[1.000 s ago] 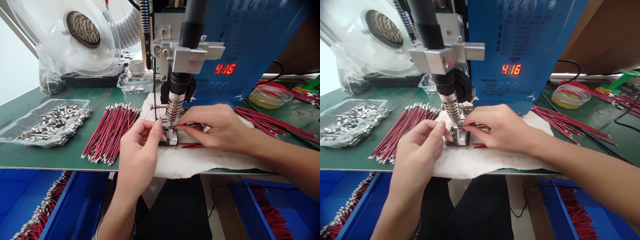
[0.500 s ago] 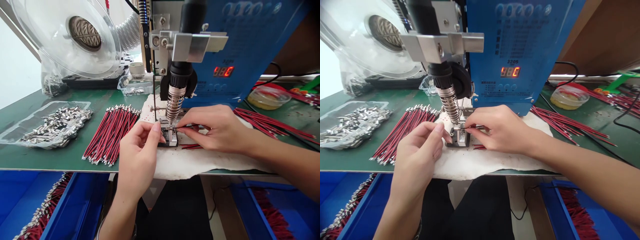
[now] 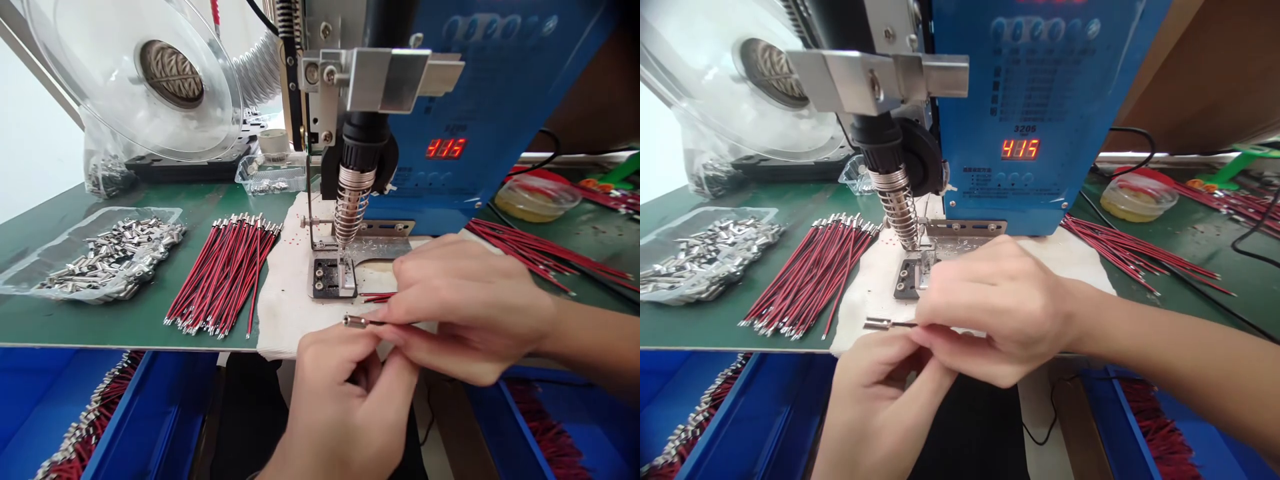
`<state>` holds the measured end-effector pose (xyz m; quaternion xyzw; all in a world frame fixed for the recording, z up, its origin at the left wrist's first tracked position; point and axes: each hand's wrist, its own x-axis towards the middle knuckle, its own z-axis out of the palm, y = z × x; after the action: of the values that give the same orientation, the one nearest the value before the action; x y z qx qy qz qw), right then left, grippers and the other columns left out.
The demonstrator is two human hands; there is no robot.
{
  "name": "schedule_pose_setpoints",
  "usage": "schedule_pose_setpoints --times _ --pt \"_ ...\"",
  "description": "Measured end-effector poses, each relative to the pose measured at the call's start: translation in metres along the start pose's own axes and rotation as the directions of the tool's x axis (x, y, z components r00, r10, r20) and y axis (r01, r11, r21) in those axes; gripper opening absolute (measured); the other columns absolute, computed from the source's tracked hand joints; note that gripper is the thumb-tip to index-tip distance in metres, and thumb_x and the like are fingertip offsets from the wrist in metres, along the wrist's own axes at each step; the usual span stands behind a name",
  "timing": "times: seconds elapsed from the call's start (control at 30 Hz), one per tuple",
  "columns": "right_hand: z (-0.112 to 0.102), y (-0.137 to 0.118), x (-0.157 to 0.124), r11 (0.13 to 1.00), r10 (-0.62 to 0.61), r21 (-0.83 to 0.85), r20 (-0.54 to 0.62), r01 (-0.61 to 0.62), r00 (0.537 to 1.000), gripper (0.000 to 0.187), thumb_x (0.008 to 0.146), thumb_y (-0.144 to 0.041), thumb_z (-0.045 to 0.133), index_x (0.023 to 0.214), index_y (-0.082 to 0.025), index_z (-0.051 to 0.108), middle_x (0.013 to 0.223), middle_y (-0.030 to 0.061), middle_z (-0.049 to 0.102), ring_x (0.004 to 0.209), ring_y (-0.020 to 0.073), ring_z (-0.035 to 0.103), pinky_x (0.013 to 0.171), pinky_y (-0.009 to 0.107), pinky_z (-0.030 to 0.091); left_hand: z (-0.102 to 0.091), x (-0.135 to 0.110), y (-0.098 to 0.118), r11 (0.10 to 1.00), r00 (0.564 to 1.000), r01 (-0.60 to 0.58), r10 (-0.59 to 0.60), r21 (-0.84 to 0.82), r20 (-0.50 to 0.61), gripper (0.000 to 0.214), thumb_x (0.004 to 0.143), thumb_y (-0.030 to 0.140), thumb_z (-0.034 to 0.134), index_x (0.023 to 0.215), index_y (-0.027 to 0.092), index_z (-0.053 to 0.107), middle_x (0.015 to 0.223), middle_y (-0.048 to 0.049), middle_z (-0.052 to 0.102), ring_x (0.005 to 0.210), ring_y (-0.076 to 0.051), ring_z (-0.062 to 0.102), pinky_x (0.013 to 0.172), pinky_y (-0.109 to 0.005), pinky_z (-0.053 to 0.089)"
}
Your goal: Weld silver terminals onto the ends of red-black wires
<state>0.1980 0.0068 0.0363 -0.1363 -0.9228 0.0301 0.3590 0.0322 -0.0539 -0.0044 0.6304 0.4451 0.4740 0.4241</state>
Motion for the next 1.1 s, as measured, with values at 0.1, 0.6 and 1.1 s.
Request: schedule_pose_setpoints --times 0.1,0.6,1.1 --pt "-0.002 0.004 -0.001 0.999 -0.015 0.034 0.027 0.014 1.000 0.004 0.096 -0.018 0.060 0.096 -0.022 0.059 0.065 -0.0034 0.059 0.054 0.0128 0.049 0.054 0.030 0.035 0.000 -0.001 0.002 0.999 0.998 -0.032 0.030 -0.029 -0.057 0.022 0.088 0.027 0.069 0.068 0.021 0.075 0.052 -0.0001 0.061 0.046 -0.012 0.050 0.044 -0.025 0.041" --pt "-0.025 0.043 -0.007 0.963 0.270 -0.164 0.539 -0.215 0.798 0.009 0.088 -0.026 0.064 0.082 -0.019 0.064 0.072 -0.0005 0.060 0.064 0.0144 0.050 0.060 0.029 0.030 -0.109 0.067 0.003 0.607 0.951 0.234 0.019 0.760 -0.307 0.026 0.084 0.045 0.063 0.073 0.024 0.075 0.066 -0.0015 0.072 0.064 -0.022 0.063 0.064 -0.034 0.041" --pt "-0.021 0.043 -0.007 0.940 0.310 -0.054 0.551 -0.337 0.775 0.008 0.083 -0.015 0.062 0.083 -0.019 0.068 0.073 -0.0028 0.065 0.066 0.0115 0.056 0.063 0.027 0.037 -0.105 0.066 0.016 0.057 0.984 0.129 -0.131 0.990 -0.121 0.038 0.094 0.057 0.042 0.073 0.025 0.050 0.072 -0.0080 0.066 0.073 -0.033 0.064 0.059 -0.035 0.031"
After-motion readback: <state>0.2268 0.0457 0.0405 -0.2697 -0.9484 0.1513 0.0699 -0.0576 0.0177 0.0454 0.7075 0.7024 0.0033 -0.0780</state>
